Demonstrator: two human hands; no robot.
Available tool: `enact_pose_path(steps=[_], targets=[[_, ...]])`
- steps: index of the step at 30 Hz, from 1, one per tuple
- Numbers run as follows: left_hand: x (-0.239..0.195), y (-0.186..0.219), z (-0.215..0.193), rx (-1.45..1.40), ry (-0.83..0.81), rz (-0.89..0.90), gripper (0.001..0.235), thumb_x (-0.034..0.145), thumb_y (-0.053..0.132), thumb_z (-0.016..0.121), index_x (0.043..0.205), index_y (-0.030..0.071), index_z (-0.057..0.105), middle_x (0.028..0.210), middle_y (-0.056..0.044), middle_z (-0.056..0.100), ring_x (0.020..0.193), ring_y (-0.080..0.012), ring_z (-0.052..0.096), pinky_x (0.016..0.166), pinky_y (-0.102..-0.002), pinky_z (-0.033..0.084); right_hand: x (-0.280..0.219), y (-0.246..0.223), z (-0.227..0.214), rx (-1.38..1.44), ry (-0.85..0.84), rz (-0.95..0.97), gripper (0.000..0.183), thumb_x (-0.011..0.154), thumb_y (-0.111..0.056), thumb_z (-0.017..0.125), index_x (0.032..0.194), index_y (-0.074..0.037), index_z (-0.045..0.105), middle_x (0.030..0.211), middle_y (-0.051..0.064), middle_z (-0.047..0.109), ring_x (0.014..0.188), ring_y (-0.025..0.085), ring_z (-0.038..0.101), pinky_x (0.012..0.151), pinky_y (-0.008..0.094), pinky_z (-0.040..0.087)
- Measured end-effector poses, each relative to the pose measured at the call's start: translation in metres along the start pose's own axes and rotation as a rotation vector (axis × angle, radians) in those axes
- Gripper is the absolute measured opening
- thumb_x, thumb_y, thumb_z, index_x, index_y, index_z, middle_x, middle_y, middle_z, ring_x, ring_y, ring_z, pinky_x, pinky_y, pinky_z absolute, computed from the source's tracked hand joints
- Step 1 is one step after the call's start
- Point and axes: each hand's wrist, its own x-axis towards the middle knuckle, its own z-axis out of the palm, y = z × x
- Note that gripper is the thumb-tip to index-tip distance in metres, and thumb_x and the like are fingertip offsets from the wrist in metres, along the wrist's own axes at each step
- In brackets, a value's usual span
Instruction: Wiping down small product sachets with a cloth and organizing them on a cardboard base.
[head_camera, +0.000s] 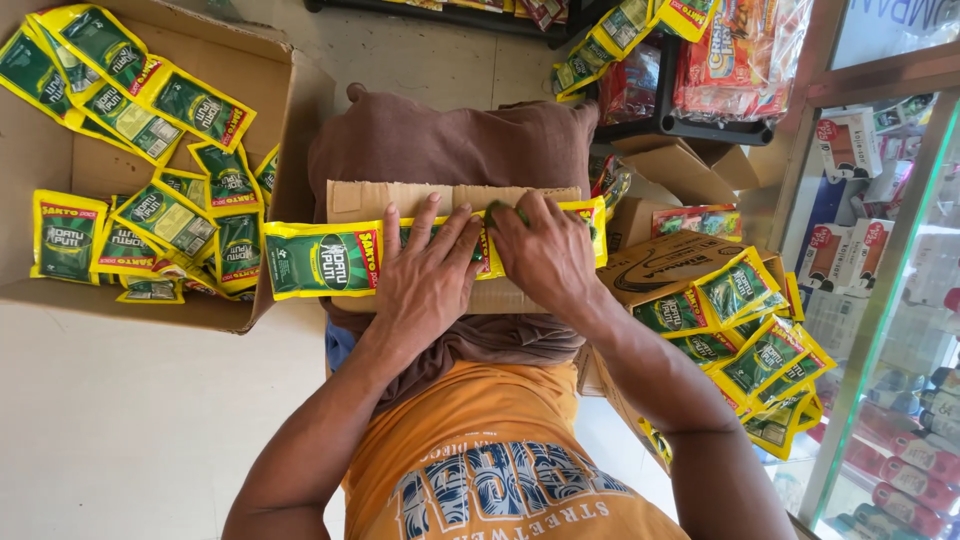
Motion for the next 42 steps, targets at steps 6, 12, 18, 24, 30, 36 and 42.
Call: enact_pose_path(steps=[6, 12, 18, 24, 30, 36, 42], targets=[[0.001, -0.001, -0.001, -0.054, 0.017, 0.004, 0.047, 0.102, 0.042, 0.051, 0.142, 0.017, 0.060, 0.152, -0.005, 0.055, 0.151, -0.0320, 0.032, 0.121, -0.066, 0.002, -0.035, 0.000, -0.040, 0.095, -0.213, -0.119, 0.023, 0.101, -0.030, 0.058, 0.102, -0.015, 0.076, 0.082, 0.006, 0.054, 0.071, 0.024, 0.069, 0.060, 0.038, 0.060], [0.001, -0.002, -0.001, -0.076, 0.040, 0.019, 0.046, 0.103, 0.042, 0.050, 0.140, 0.018, 0.061, 0.151, -0.005, 0.056, 0.150, -0.0317, 0.034, 0.120, -0.066, 0.004, -0.057, 0.038, -0.075, 0.264, -0.190, 0.054, 0.021, 0.096, -0.025, 0.067, 0.106, -0.011, 0.077, 0.084, 0.013, 0.064, 0.072, 0.029, 0.073, 0.054, 0.040, 0.060], [0.026, 0.028, -0.013, -0.165, 0.032, 0.105, 0.039, 0.099, 0.033, 0.057, 0.134, 0.018, 0.064, 0.144, -0.011, 0.059, 0.142, -0.0394, 0.043, 0.115, -0.071, 0.020, -0.099, 0.081, -0.041, 0.395, 0.088, 0.364, 0.025, 0.094, -0.026, 0.076, 0.113, -0.010, 0.075, 0.089, 0.015, 0.062, 0.074, 0.039, 0.069, 0.053, 0.045, 0.051], [0.056, 0.056, 0.010, -0.217, -0.116, 0.285, 0.046, 0.102, 0.031, 0.052, 0.146, 0.019, 0.055, 0.157, -0.009, 0.046, 0.149, -0.0381, 0.034, 0.118, -0.067, 0.023, -0.094, 0.068, -0.014, 0.393, 0.107, 0.392, 0.027, 0.092, -0.033, 0.077, 0.115, -0.020, 0.077, 0.093, 0.012, 0.066, 0.074, 0.039, 0.070, 0.053, 0.046, 0.052], [0.057, 0.056, 0.013, -0.118, -0.171, 0.302, 0.048, 0.104, 0.026, 0.049, 0.151, 0.019, 0.049, 0.159, -0.009, 0.044, 0.150, -0.0368, 0.032, 0.120, -0.063, 0.021, -0.055, 0.082, 0.001, 0.314, 0.185, 0.361, 0.022, 0.096, -0.033, 0.075, 0.113, -0.020, 0.076, 0.091, 0.012, 0.063, 0.077, 0.043, 0.070, 0.058, 0.050, 0.054], [0.053, 0.053, 0.011, -0.139, -0.171, 0.253, 0.047, 0.104, 0.025, 0.049, 0.151, 0.018, 0.048, 0.159, -0.010, 0.043, 0.150, -0.0372, 0.031, 0.120, -0.064, 0.021, -0.073, 0.068, 0.000, 0.334, 0.135, 0.383, 0.021, 0.099, -0.035, 0.071, 0.113, -0.022, 0.076, 0.089, 0.010, 0.061, 0.075, 0.040, 0.070, 0.059, 0.048, 0.056], [0.051, 0.052, 0.013, -0.121, -0.189, 0.293, 0.048, 0.105, 0.026, 0.048, 0.152, 0.020, 0.048, 0.160, -0.008, 0.041, 0.151, -0.0366, 0.028, 0.121, -0.063, 0.018, -0.076, 0.071, -0.003, 0.351, 0.062, 0.421, 0.022, 0.096, -0.038, 0.071, 0.115, -0.028, 0.075, 0.091, 0.010, 0.061, 0.079, 0.044, 0.070, 0.059, 0.051, 0.054]])
